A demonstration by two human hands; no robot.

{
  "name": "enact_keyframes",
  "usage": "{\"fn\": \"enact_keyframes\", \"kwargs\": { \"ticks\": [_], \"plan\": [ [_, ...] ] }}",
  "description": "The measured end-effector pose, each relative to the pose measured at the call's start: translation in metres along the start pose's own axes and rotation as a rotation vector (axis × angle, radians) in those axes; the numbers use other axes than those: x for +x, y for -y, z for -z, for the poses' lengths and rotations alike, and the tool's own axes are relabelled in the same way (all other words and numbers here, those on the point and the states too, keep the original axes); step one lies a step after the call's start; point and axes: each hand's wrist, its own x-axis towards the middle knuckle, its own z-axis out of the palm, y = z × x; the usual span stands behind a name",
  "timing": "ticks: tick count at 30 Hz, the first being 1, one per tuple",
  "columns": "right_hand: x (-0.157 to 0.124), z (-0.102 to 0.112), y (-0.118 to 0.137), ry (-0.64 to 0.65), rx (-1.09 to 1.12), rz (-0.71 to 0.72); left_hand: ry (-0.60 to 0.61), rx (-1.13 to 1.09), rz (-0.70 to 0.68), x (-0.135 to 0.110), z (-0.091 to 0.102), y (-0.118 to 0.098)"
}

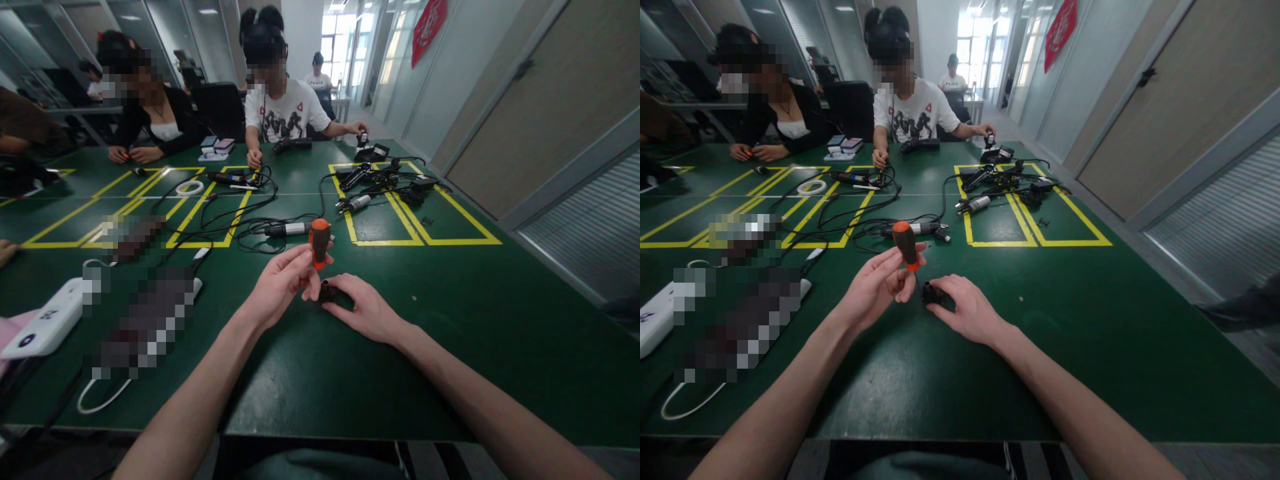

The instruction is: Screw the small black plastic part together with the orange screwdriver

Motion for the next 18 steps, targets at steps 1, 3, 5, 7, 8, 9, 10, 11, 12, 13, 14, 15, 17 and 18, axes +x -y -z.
{"fn": "enact_keyframes", "kwargs": {
  "ticks": [1,3,5,7,8,9,10,11,12,13,14,15,17,18],
  "plan": [
    [-0.0001,-0.0001,-0.0001,-0.001,-0.002,0.001,-0.003,0.01,-0.004,-0.0001,-0.0001,-0.0002],
    [-0.0002,-0.0002,-0.0003,-0.001,-0.007,0.0,-0.007,0.027,-0.012,-0.0003,0.0,-0.0001],
    [-0.0004,-0.0002,-0.0003,0.001,-0.012,-0.002,-0.004,0.03,-0.025,-0.0008,0.0004,0.0004],
    [-0.0004,-0.0001,-0.0001,0.004,-0.013,-0.003,0.012,0.025,-0.033,-0.0012,0.0011,0.0013],
    [-0.0004,-0.0001,0.0,0.002,-0.014,-0.002,0.023,0.025,-0.035,-0.0013,0.0016,0.0018],
    [-0.0004,-0.0002,0.0002,0.0,-0.015,-0.001,0.035,0.025,-0.033,-0.0013,0.0022,0.0023],
    [-0.0004,-0.0003,0.0003,-0.005,-0.016,0.0,0.047,0.026,-0.029,-0.0012,0.0028,0.0028],
    [-0.0004,-0.0004,0.0005,-0.01,-0.017,0.001,0.054,0.026,-0.024,-0.0011,0.0033,0.0033],
    [-0.0004,-0.0005,0.0006,-0.012,-0.018,0.001,0.058,0.025,-0.02,-0.0009,0.0037,0.0036],
    [-0.0005,-0.0005,0.0007,-0.01,-0.019,0.0,0.058,0.022,-0.018,-0.0008,0.0039,0.0037],
    [-0.0005,-0.0004,0.0008,-0.004,-0.018,-0.001,0.056,0.019,-0.015,-0.0006,0.0038,0.0036],
    [-0.0005,-0.0002,0.0007,0.001,-0.016,-0.003,0.053,0.018,-0.011,-0.0006,0.0034,0.0032],
    [-0.0005,0.0004,0.0006,0.009,-0.011,-0.01,0.044,0.015,0.002,-0.0006,0.0019,0.0019],
    [-0.0004,0.0008,0.0005,0.011,-0.01,-0.014,0.037,0.016,0.005,-0.0006,0.001,0.0011]
  ]
}}
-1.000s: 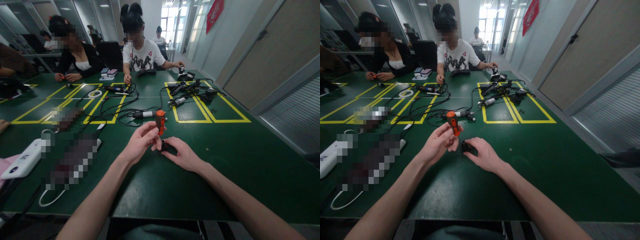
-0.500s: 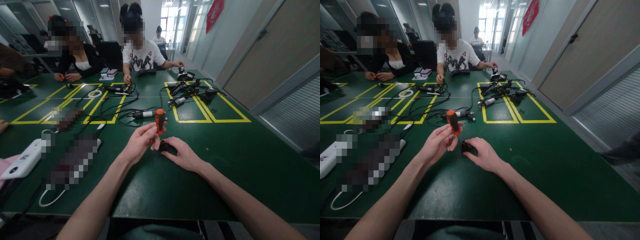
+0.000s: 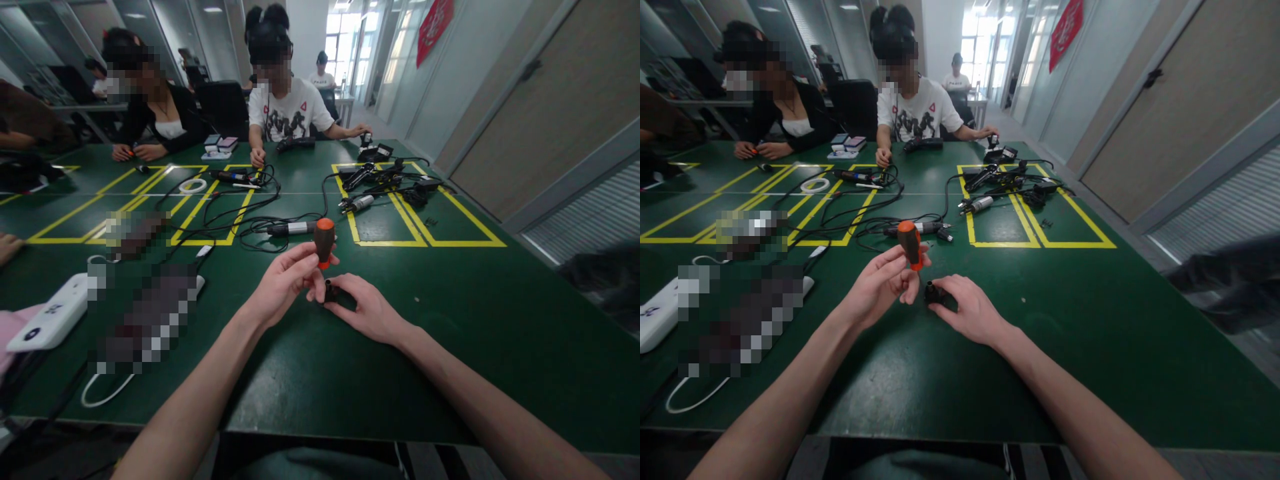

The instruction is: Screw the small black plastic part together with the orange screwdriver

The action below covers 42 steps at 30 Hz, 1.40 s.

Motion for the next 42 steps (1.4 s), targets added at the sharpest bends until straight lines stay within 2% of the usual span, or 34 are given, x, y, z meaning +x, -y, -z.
{"fn": "enact_keyframes", "kwargs": {
  "ticks": [6,14,22,28,42],
  "plan": [
    [0.0,-0.0001,-0.0012,0.013,0.01,-0.009,-0.051,0.011,-0.039,0.0006,-0.0019,-0.0005],
    [-0.0011,-0.0011,-0.0018,-0.012,0.006,0.011,0.018,0.004,-0.016,0.0,0.0009,0.0021],
    [0.0004,-0.0002,0.0,-0.006,0.007,0.007,-0.017,0.017,-0.015,-0.0012,-0.0038,-0.002],
    [0.0004,-0.0003,0.0003,-0.006,0.0,-0.003,0.009,0.025,-0.015,-0.0013,0.0004,0.0013],
    [0.0001,-0.0017,-0.002,-0.004,-0.002,-0.003,-0.065,0.06,-0.056,-0.0009,-0.0021,-0.0024]
  ]
}}
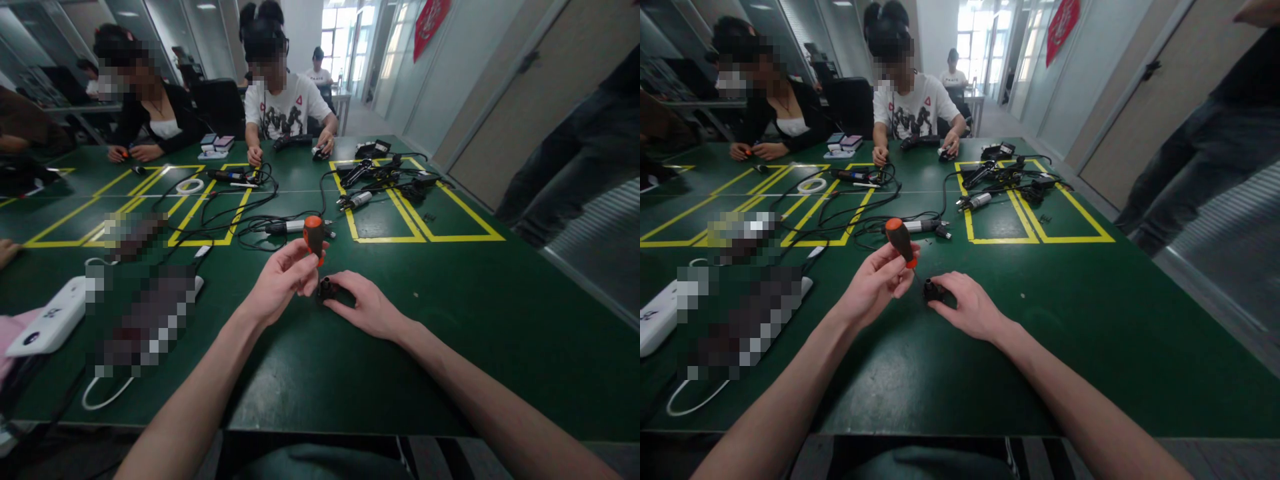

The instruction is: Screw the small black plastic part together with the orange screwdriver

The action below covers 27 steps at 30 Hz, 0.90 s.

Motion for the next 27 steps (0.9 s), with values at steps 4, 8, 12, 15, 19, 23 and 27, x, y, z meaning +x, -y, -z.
{"fn": "enact_keyframes", "kwargs": {
  "ticks": [4,8,12,15,19,23,27],
  "plan": [
    [0.0006,0.0,0.001,-0.001,0.0,-0.01,0.029,0.022,0.008,-0.0009,0.0019,0.0007],
    [0.0008,0.0003,0.002,-0.009,0.005,-0.004,0.063,-0.006,0.027,-0.0007,0.0019,0.0003],
    [0.0011,0.0009,0.002,-0.001,0.007,-0.005,0.029,-0.023,0.039,-0.0001,-0.0004,-0.0018],
    [0.0012,0.0012,0.0017,0.004,0.01,-0.006,-0.007,-0.034,0.013,0.0008,-0.0009,-0.0017],
    [0.0008,0.0011,0.0015,0.012,0.011,-0.011,0.01,-0.024,-0.002,0.0011,0.0008,0.0008],
    [0.0003,0.0,0.0011,-0.002,0.009,-0.008,0.058,-0.018,0.015,0.0004,0.0026,0.003],
    [0.0004,-0.0001,0.001,0.0,-0.007,-0.007,0.05,0.017,0.028,-0.0007,0.0012,0.0017]
  ]
}}
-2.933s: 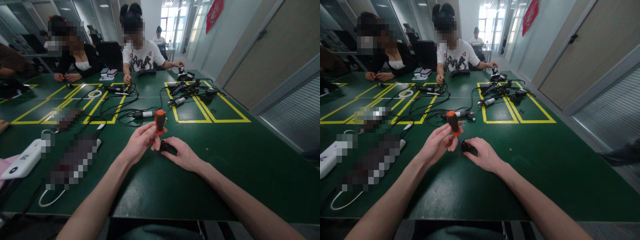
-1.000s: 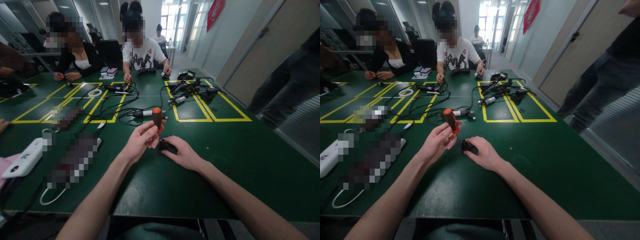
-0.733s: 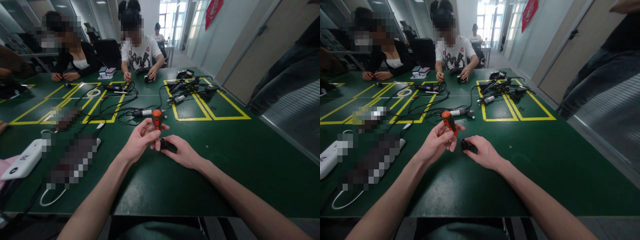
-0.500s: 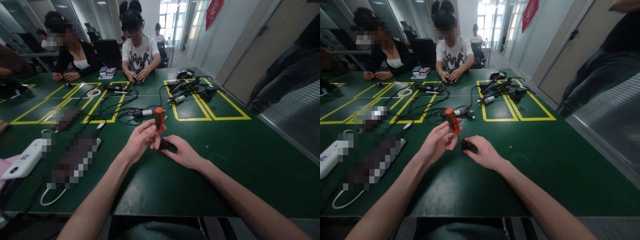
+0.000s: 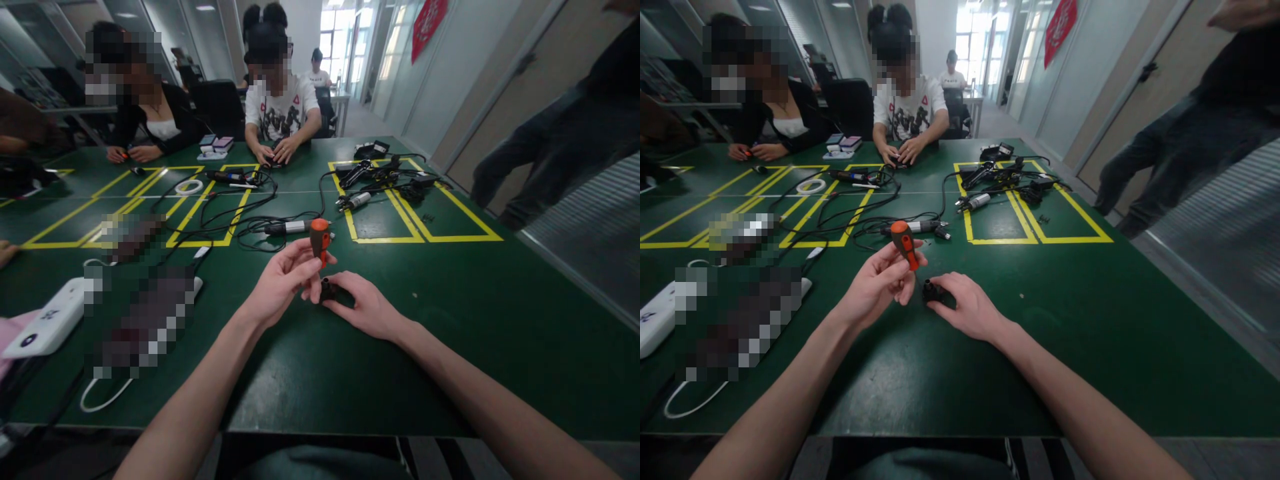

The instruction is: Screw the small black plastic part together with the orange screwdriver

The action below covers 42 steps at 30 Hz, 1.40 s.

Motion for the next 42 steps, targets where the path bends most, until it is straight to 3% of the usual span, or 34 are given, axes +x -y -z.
{"fn": "enact_keyframes", "kwargs": {
  "ticks": [7,34,42],
  "plan": [
    [-0.0001,0.0003,0.0002,-0.007,-0.013,0.005,-0.067,-0.02,0.032,-0.0008,-0.0037,-0.0064],
    [0.0001,0.0002,0.0016,-0.01,-0.004,0.016,0.041,-0.134,0.033,0.0011,-0.0001,-0.003],
    [0.001,0.0009,0.0013,0.004,-0.001,0.009,0.005,-0.099,0.037,-0.0008,-0.0018,-0.0059]
  ]
}}
